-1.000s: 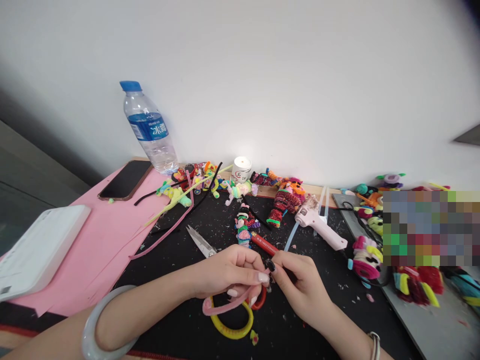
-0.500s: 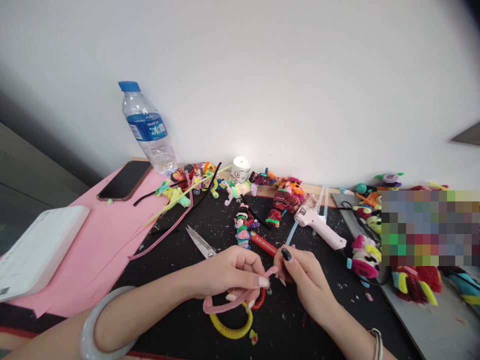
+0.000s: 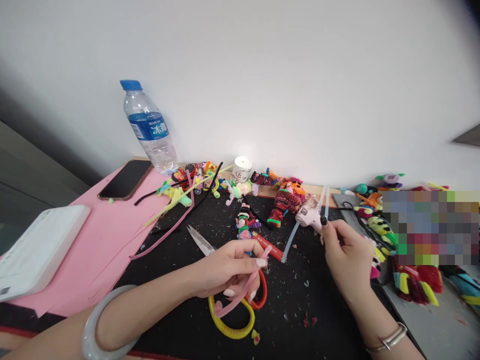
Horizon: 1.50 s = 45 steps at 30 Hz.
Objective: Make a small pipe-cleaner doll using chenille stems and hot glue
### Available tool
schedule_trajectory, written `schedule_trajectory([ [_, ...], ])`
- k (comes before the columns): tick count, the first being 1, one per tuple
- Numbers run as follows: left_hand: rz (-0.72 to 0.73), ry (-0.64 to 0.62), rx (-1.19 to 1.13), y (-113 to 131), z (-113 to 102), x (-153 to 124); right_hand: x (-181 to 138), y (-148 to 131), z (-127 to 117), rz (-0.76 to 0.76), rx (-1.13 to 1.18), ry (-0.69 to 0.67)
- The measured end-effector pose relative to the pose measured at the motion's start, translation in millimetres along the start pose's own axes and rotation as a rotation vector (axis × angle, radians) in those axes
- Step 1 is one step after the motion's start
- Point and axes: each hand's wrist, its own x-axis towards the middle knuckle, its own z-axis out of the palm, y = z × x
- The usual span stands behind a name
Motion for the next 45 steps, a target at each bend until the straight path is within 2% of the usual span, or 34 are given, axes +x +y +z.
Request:
schedule_trajectory([
  [3,0.009,-0.004,-0.024,-0.8,-0.4,0.4,10.2,11.4,3.6,-0.050,-0.159,0.056],
  [6,0.031,0.008,-0.036,-1.5,-0.1,1.3,14.0,21.5,11.5,-0.077,-0.297,-0.044],
  [9,0.043,0.036,-0.020,-1.3,0.3,2.0,12.1,26.7,17.6,0.001,-0.394,-0.165],
  [13,0.031,0.057,0.011,-0.1,0.0,2.0,10.7,26.5,17.7,0.106,-0.476,-0.258],
  [17,0.042,0.054,-0.001,-0.8,-0.9,2.1,14.7,24.7,13.3,0.197,-0.425,-0.310],
  [20,0.045,0.059,-0.021,-1.7,-1.6,2.5,17.8,22.3,9.6,0.246,-0.334,-0.235],
  [26,0.038,0.043,-0.026,-1.4,-3.5,3.1,13.4,12.6,2.5,0.258,-0.046,0.076],
  [28,0.034,0.032,-0.029,-1.4,-3.9,3.4,9.1,10.4,1.0,0.263,0.054,0.091],
  [31,0.033,0.036,-0.048,-1.8,-4.1,3.7,3.4,9.5,-0.1,0.254,0.252,-0.026],
  [35,0.013,0.026,-0.070,-2.6,-4.6,4.0,-1.2,8.4,0.2,0.170,0.464,-0.284],
  [39,0.015,0.023,-0.082,-3.5,-5.2,3.8,-4.4,3.0,0.9,0.050,0.464,-0.495],
  [45,0.016,0.028,-0.080,-3.0,-4.6,3.5,-5.8,-6.6,2.0,-0.002,0.442,-0.628],
])
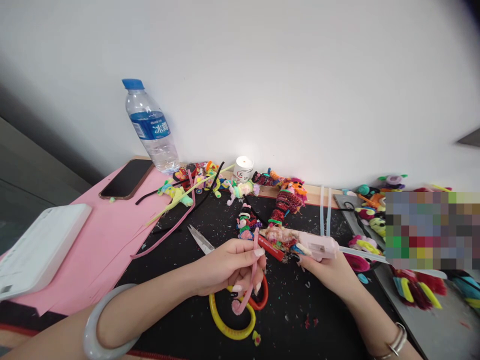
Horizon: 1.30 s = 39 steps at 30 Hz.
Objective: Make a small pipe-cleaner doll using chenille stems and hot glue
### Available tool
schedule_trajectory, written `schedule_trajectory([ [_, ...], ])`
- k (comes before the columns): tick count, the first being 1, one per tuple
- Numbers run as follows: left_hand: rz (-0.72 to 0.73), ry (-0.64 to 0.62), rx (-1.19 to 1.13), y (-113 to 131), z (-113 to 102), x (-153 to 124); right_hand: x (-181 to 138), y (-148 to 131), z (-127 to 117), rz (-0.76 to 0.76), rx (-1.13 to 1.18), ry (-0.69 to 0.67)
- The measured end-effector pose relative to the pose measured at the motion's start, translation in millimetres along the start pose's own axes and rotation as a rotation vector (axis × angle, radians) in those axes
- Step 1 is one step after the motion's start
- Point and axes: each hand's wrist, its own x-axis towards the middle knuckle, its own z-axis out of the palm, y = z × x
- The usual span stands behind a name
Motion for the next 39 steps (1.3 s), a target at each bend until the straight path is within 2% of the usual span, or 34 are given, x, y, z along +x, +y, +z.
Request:
schedule_trajectory([
  [3,0.002,-0.003,0.005,0.0,0.1,0.1,1.2,-1.4,0.4,-0.028,0.020,-0.028],
  [22,0.000,0.016,0.033,0.6,0.3,-0.3,2.0,-2.5,0.3,-0.047,-0.006,0.035],
  [39,0.020,0.032,0.028,1.8,0.5,-0.4,0.9,0.4,-0.7,-0.063,-0.029,-0.038],
])
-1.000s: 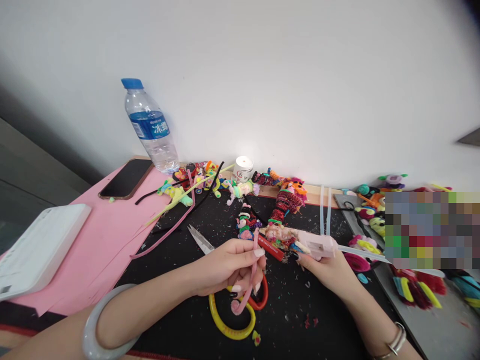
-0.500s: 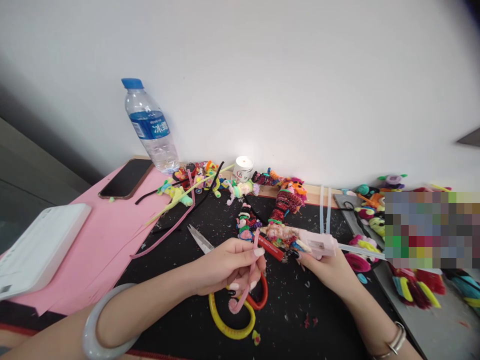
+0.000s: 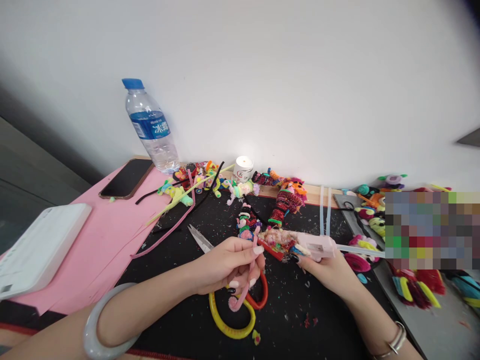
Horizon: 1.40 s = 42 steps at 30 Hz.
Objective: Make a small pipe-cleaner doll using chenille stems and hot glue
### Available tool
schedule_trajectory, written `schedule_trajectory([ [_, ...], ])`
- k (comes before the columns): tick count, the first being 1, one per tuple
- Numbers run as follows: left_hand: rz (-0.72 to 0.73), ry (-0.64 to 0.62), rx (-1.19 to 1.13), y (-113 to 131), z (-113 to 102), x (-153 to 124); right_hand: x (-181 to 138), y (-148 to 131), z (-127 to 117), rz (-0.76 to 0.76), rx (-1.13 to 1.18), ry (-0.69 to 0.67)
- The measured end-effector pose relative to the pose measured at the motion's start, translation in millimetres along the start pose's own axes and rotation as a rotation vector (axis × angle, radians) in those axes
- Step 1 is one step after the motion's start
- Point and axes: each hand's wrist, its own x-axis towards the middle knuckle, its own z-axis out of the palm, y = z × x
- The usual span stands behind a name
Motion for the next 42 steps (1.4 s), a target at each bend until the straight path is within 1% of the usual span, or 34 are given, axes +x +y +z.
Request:
schedule_trajectory([
  [7,-0.005,-0.004,-0.001,-0.5,-1.5,-0.1,2.3,-3.3,-0.3,0.022,0.033,-0.053],
  [12,-0.001,-0.011,-0.001,-1.1,-1.9,-0.4,0.7,-1.1,-0.7,-0.004,0.015,0.005],
  [24,-0.006,-0.015,0.001,-0.8,-2.8,-0.6,1.5,-0.1,-0.7,-0.021,0.010,0.074],
  [26,-0.007,-0.022,-0.002,-0.8,-2.9,-0.5,1.3,0.2,-0.7,-0.029,0.010,0.059],
  [30,-0.008,-0.015,-0.011,-1.7,-3.2,0.1,0.8,0.4,-0.5,-0.013,0.008,-0.023],
  [32,-0.007,-0.005,-0.009,-2.1,-3.2,0.2,0.5,0.7,-0.3,-0.004,0.017,-0.041],
  [42,-0.005,-0.003,-0.004,-2.4,-2.7,-0.5,0.0,3.4,-0.3,0.020,0.034,0.057],
])
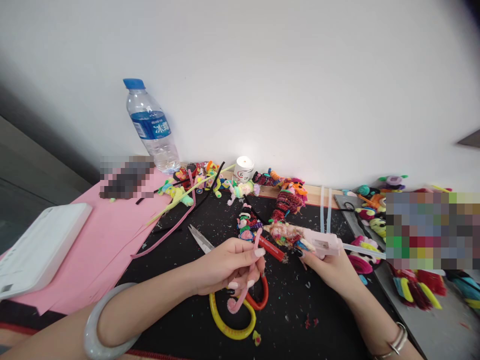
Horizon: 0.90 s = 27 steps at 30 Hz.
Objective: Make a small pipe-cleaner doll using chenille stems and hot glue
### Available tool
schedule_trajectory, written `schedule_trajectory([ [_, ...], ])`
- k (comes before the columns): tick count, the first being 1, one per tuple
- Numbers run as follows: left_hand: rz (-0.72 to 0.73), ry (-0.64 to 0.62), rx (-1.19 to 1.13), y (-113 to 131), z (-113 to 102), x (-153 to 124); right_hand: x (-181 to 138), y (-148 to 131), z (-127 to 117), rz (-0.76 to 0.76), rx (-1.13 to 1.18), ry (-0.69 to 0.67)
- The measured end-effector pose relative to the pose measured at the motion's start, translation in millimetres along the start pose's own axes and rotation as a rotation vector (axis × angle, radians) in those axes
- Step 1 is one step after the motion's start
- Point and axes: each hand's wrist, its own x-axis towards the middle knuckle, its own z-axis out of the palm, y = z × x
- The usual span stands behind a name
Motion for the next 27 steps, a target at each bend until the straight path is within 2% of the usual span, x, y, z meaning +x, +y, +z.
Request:
schedule_trajectory([
  [7,-0.011,0.015,0.012,1.3,1.3,0.2,-1.7,0.4,-0.2,-0.012,-0.017,-0.088],
  [13,-0.011,0.024,0.030,0.9,1.1,-0.2,1.0,-1.3,-1.2,-0.019,-0.001,-0.028],
  [18,-0.011,0.017,0.029,1.6,1.6,-0.6,-0.3,1.6,-0.7,-0.019,-0.026,-0.078],
  [24,-0.018,0.031,0.036,2.6,2.2,-1.1,-1.2,0.6,0.1,0.026,-0.057,0.017],
  [27,-0.022,0.032,0.042,2.9,2.3,-1.0,-2.2,-0.5,-0.2,0.025,-0.048,-0.002],
])
